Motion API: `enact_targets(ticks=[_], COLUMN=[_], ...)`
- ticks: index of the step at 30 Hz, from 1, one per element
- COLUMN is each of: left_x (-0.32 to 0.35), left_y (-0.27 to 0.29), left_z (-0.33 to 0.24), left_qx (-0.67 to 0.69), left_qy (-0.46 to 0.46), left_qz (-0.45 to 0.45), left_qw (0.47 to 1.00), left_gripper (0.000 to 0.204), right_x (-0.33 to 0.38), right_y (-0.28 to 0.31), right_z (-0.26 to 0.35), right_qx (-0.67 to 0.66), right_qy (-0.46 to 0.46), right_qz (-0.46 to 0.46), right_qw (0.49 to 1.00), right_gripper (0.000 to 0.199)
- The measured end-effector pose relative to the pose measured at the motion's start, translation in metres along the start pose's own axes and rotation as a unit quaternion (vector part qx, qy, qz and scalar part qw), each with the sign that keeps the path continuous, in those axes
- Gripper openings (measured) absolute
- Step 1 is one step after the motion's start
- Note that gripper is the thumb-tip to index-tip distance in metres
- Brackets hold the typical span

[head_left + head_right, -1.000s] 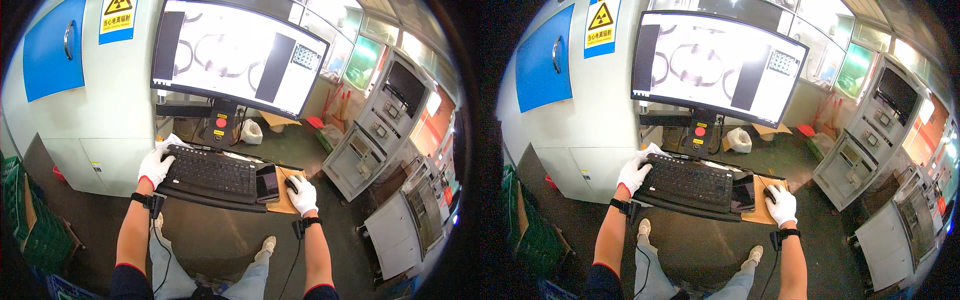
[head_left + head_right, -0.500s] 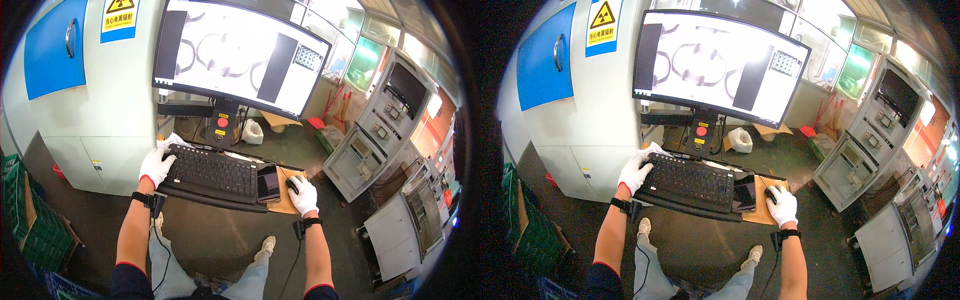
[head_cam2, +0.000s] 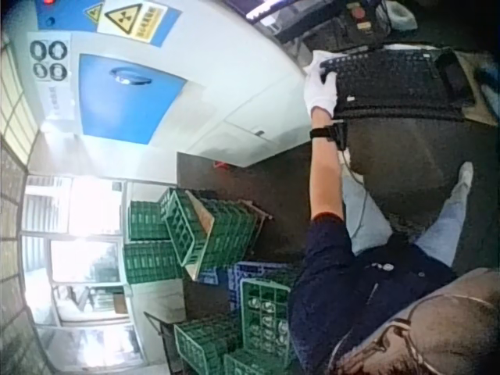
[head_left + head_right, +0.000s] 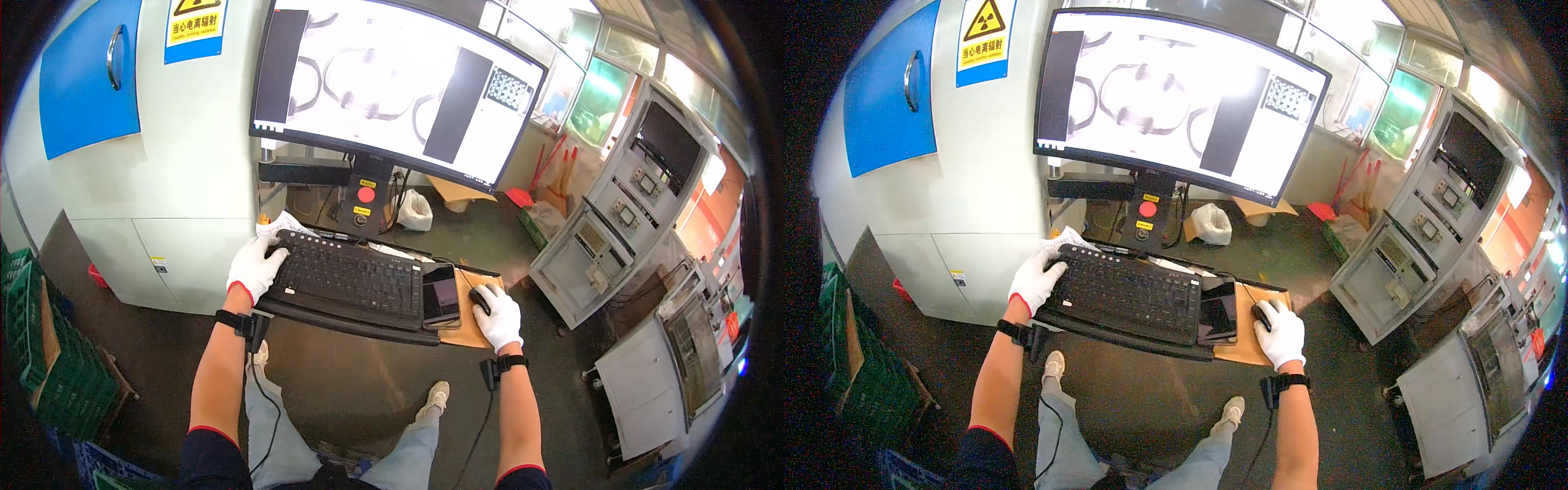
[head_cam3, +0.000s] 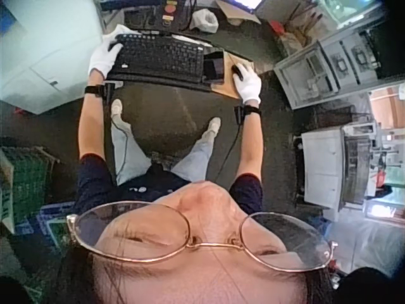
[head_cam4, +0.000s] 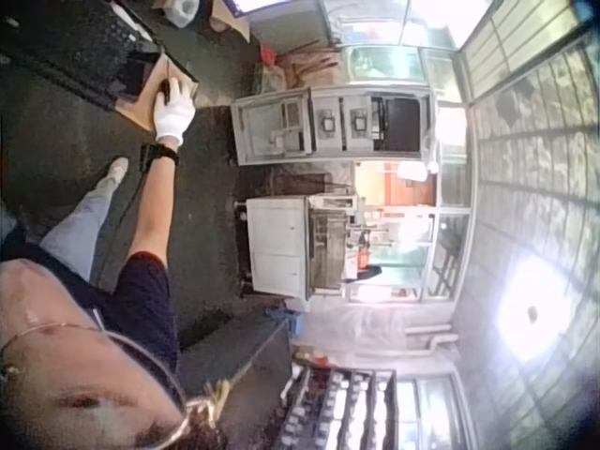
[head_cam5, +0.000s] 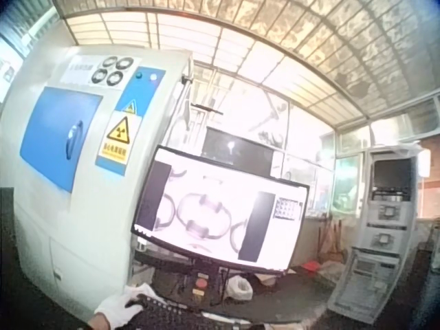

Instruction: Inspecting industrial metal parts using an X-ray inspection machine and dedicated software on a computer monitor.

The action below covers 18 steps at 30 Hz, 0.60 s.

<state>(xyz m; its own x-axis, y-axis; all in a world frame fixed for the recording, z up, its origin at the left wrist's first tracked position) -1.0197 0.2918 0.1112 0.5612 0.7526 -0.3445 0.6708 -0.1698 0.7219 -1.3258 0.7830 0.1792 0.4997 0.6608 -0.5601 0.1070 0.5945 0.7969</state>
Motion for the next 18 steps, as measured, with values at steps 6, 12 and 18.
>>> enact_targets(ticks=[6,12,18], left_x=[0.004,-0.004,0.0], left_y=[0.008,-0.001,-0.008], left_z=[-0.019,-0.001,-0.018], left_qx=[-0.019,0.02,0.082], left_qy=[-0.008,-0.044,-0.026], left_qz=[-0.002,0.006,0.031], left_qw=[1.0,0.999,0.996], left_gripper=[0.05,0.051,0.045], right_x=[0.001,-0.003,0.008], right_y=[0.003,-0.003,-0.007], right_z=[-0.005,-0.005,-0.014], right_qx=[-0.004,-0.01,0.003], right_qy=[0.008,0.026,0.022], right_qz=[-0.008,-0.008,-0.005], right_qw=[1.0,1.0,1.0], right_gripper=[0.047,0.046,0.045])
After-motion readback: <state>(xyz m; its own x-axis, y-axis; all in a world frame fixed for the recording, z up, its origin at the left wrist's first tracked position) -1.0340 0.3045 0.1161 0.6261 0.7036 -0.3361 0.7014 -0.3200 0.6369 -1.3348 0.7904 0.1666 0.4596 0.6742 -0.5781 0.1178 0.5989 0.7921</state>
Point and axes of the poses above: each hand's wrist, its own x-axis away from the middle knuckle, its own y-axis out of the back of the hand, z = x × y, the point moved 9 cm from there along -x, towards the middle knuckle, and after that the axes turned 11 degrees about -x, right-handed, at the moved point
